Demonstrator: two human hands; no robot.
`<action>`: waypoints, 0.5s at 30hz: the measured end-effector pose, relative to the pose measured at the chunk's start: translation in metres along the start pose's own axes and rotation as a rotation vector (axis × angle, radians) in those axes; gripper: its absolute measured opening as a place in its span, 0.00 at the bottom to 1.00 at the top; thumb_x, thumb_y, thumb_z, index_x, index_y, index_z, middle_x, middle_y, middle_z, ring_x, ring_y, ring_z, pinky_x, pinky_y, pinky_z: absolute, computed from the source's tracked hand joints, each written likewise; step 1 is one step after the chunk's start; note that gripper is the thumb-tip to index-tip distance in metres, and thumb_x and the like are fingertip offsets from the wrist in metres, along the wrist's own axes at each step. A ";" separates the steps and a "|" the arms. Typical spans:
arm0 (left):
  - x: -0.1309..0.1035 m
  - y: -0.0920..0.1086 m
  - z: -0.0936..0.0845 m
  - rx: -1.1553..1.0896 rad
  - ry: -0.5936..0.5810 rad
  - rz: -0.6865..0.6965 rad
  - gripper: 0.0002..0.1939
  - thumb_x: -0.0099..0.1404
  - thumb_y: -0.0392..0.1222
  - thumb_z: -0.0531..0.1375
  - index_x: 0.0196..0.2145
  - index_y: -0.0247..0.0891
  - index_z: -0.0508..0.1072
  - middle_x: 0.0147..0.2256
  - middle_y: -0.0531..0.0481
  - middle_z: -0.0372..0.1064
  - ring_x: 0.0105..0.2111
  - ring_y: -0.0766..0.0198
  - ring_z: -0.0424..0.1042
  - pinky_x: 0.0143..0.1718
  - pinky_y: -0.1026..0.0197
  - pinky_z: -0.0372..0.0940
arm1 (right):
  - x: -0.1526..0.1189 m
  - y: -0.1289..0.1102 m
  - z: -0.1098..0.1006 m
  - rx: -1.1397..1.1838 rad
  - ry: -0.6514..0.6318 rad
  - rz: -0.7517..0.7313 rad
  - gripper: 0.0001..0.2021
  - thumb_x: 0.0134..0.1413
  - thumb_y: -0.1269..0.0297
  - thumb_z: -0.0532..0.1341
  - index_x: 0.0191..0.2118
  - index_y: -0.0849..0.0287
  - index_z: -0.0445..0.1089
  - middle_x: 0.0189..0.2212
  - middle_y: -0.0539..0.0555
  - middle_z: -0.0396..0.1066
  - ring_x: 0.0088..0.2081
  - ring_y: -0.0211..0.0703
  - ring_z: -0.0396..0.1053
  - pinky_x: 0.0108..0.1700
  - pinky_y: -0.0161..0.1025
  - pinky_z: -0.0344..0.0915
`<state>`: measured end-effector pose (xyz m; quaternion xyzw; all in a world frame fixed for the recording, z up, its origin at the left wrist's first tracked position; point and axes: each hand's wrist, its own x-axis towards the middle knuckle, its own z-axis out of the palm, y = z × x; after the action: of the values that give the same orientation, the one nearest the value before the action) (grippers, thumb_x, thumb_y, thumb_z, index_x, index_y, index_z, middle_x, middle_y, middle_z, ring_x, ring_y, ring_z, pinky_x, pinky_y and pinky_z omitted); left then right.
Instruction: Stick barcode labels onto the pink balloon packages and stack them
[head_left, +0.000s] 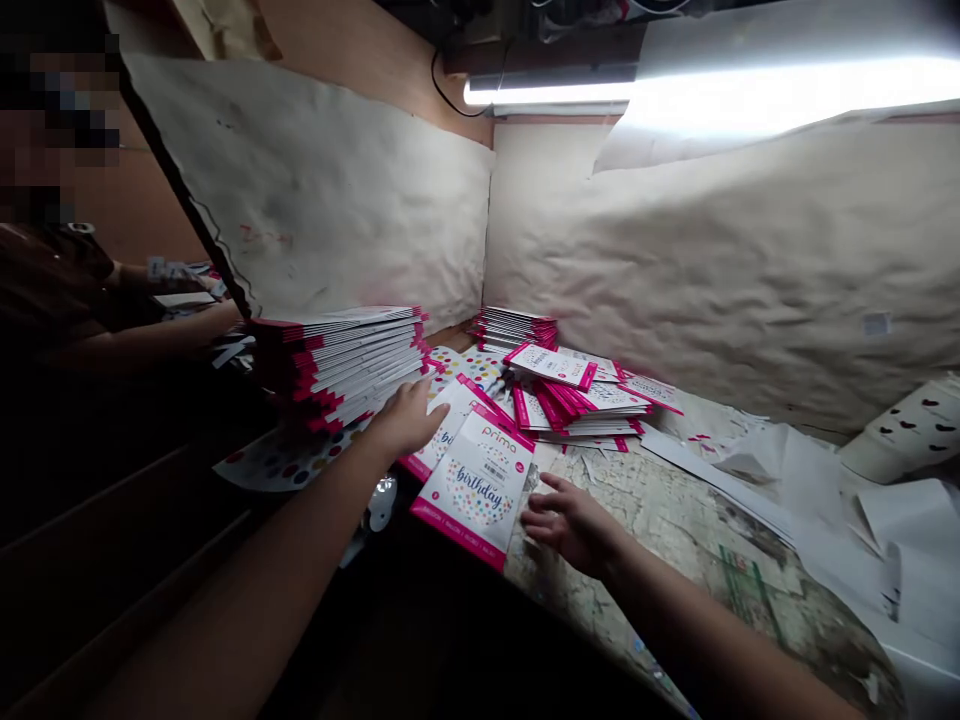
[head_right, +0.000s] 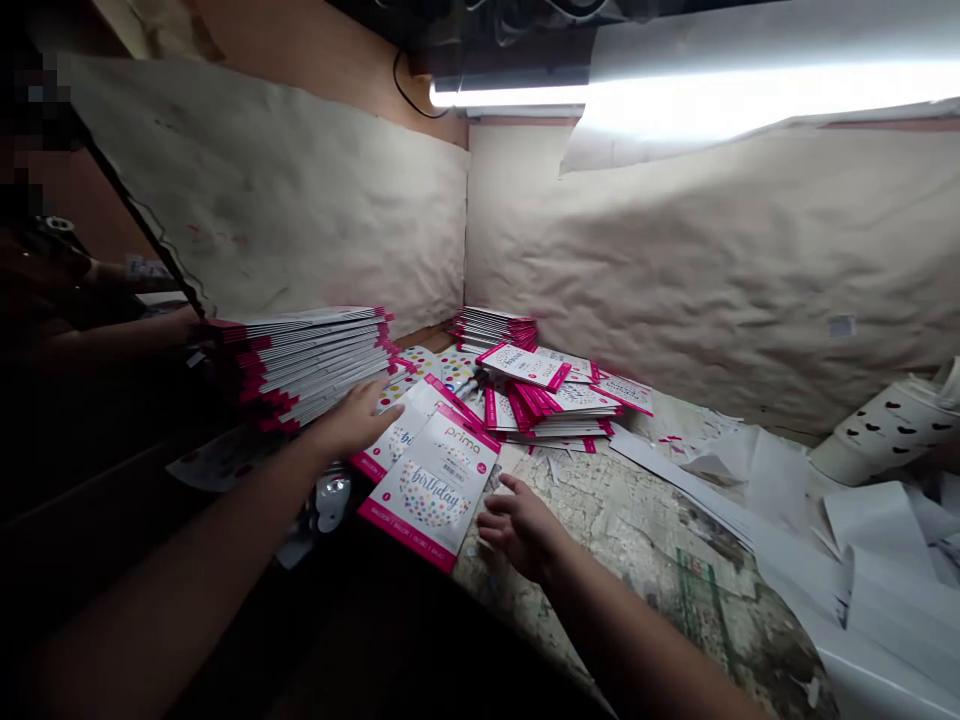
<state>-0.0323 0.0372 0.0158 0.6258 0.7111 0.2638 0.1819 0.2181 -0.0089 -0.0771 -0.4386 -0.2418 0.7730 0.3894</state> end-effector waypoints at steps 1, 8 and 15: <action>0.018 -0.001 0.008 0.051 -0.037 -0.066 0.27 0.54 0.47 0.62 0.51 0.33 0.67 0.54 0.35 0.63 0.57 0.44 0.58 0.55 0.50 0.56 | 0.009 0.000 0.007 0.034 0.006 0.011 0.30 0.32 0.76 0.66 0.45 0.53 0.55 0.32 0.51 0.69 0.29 0.41 0.72 0.26 0.33 0.62; 0.052 -0.014 0.023 -0.036 -0.271 -0.171 0.26 0.36 0.56 0.69 0.28 0.35 0.72 0.28 0.42 0.75 0.35 0.43 0.75 0.33 0.54 0.68 | 0.053 0.000 0.041 0.102 -0.044 -0.034 0.35 0.28 0.78 0.64 0.48 0.52 0.52 0.36 0.52 0.71 0.35 0.44 0.73 0.35 0.40 0.65; -0.020 -0.015 0.016 -0.527 -0.220 -0.085 0.32 0.42 0.54 0.69 0.41 0.41 0.62 0.35 0.48 0.74 0.35 0.51 0.75 0.33 0.53 0.71 | 0.048 -0.012 0.034 -0.163 0.038 -0.209 0.43 0.25 0.69 0.73 0.52 0.51 0.56 0.51 0.58 0.63 0.51 0.52 0.63 0.44 0.46 0.62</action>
<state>-0.0319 0.0191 -0.0071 0.5514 0.6198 0.3620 0.4252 0.1786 0.0363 -0.0751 -0.4558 -0.3408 0.6975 0.4354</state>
